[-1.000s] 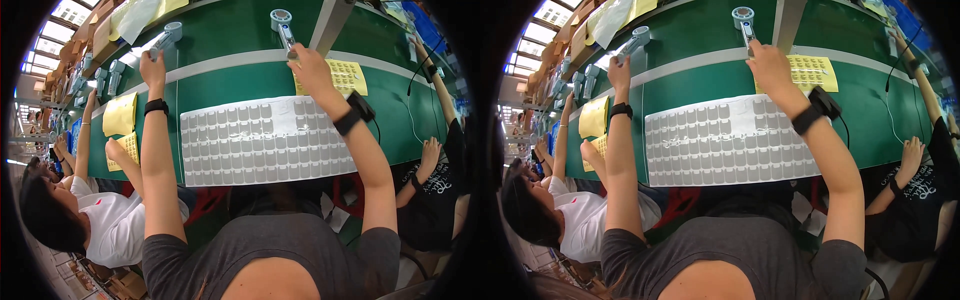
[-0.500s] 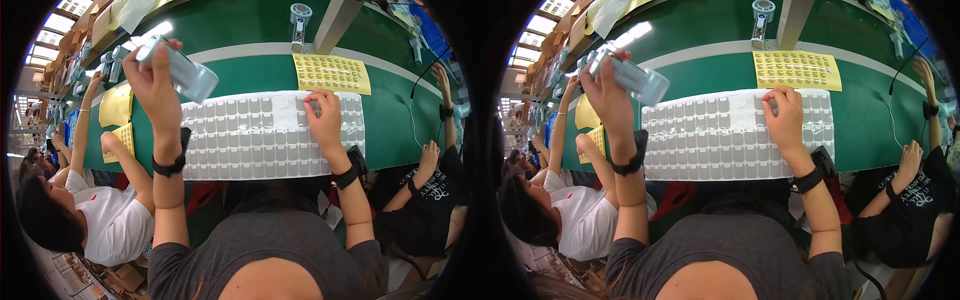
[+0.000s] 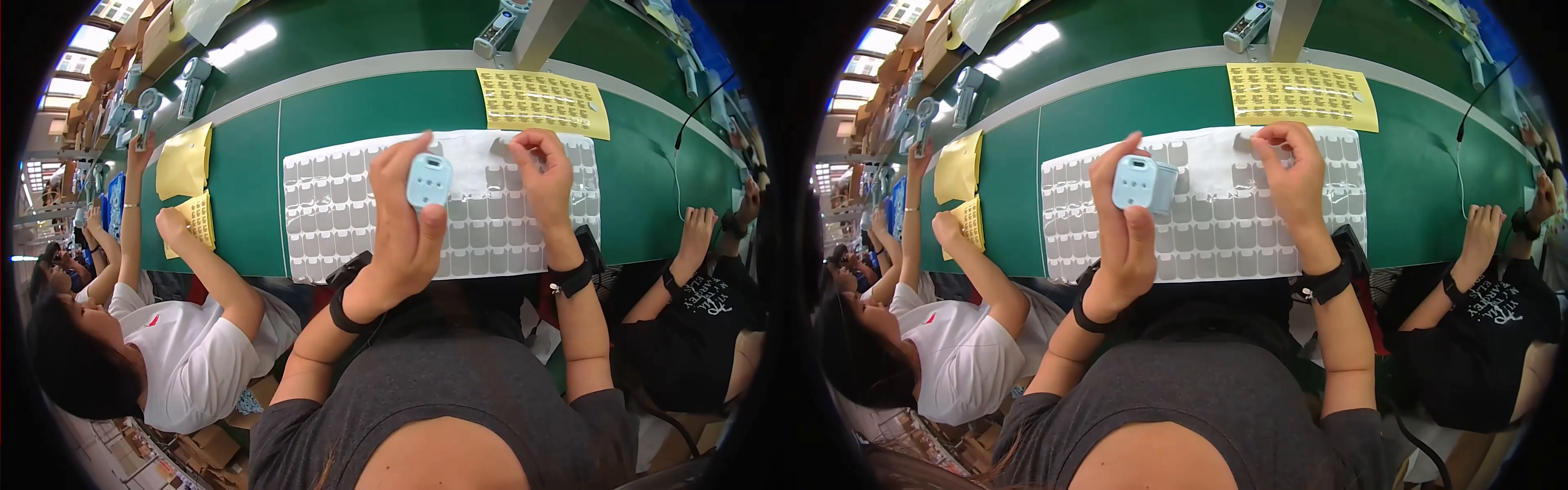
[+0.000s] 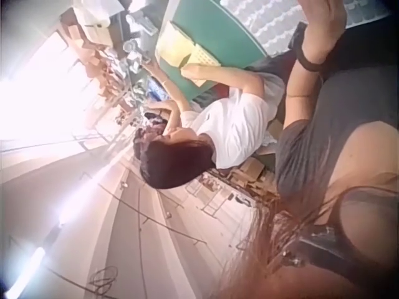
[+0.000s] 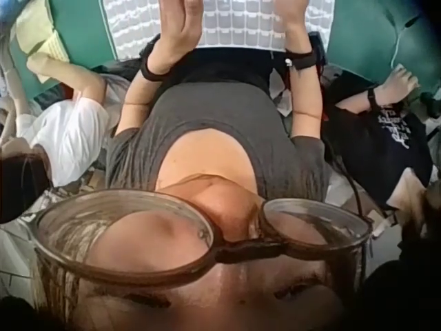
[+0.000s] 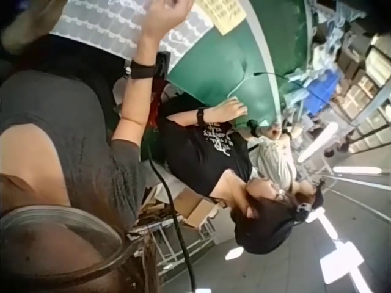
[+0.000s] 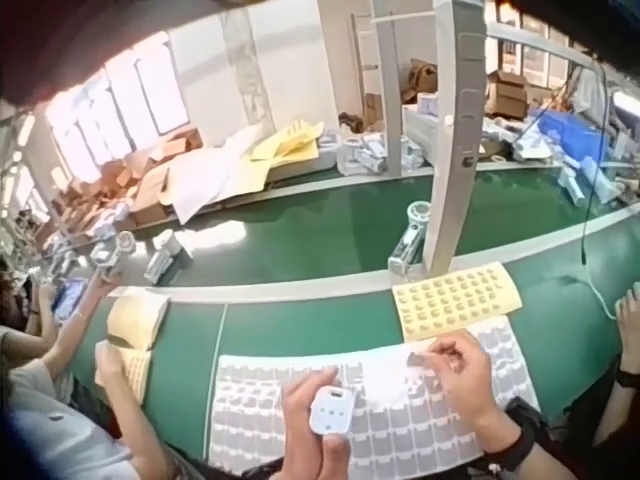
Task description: The person picks up a handheld fan, peels a sticker from a sheet, and presses it onto the bottom of the fan before placing it back on the line.
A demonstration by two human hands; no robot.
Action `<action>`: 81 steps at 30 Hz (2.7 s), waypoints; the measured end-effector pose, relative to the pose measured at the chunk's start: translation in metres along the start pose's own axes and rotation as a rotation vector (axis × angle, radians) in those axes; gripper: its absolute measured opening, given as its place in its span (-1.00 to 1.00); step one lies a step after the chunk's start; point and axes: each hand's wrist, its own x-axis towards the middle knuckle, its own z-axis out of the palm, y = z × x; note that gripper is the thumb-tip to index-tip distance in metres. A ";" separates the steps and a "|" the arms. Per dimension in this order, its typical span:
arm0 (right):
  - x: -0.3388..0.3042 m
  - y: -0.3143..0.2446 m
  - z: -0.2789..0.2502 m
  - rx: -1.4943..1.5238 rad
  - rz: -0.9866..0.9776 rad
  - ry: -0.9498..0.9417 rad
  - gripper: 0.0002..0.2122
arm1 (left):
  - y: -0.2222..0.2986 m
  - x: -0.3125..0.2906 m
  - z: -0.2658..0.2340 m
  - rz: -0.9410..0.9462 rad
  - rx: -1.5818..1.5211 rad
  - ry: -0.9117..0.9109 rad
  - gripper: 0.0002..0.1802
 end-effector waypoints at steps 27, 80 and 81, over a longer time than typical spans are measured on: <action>-0.014 -0.134 -0.029 0.620 0.635 -0.341 -0.56 | -0.005 -0.022 0.020 0.160 -0.064 -0.072 -0.19; 0.132 -0.010 0.026 -0.236 -0.258 -0.175 -0.81 | -0.196 0.140 -0.201 -0.732 1.210 0.219 -0.15; 0.144 0.001 0.033 -0.348 -0.366 -0.127 -0.80 | -0.205 0.144 -0.198 -0.781 1.253 0.243 -0.15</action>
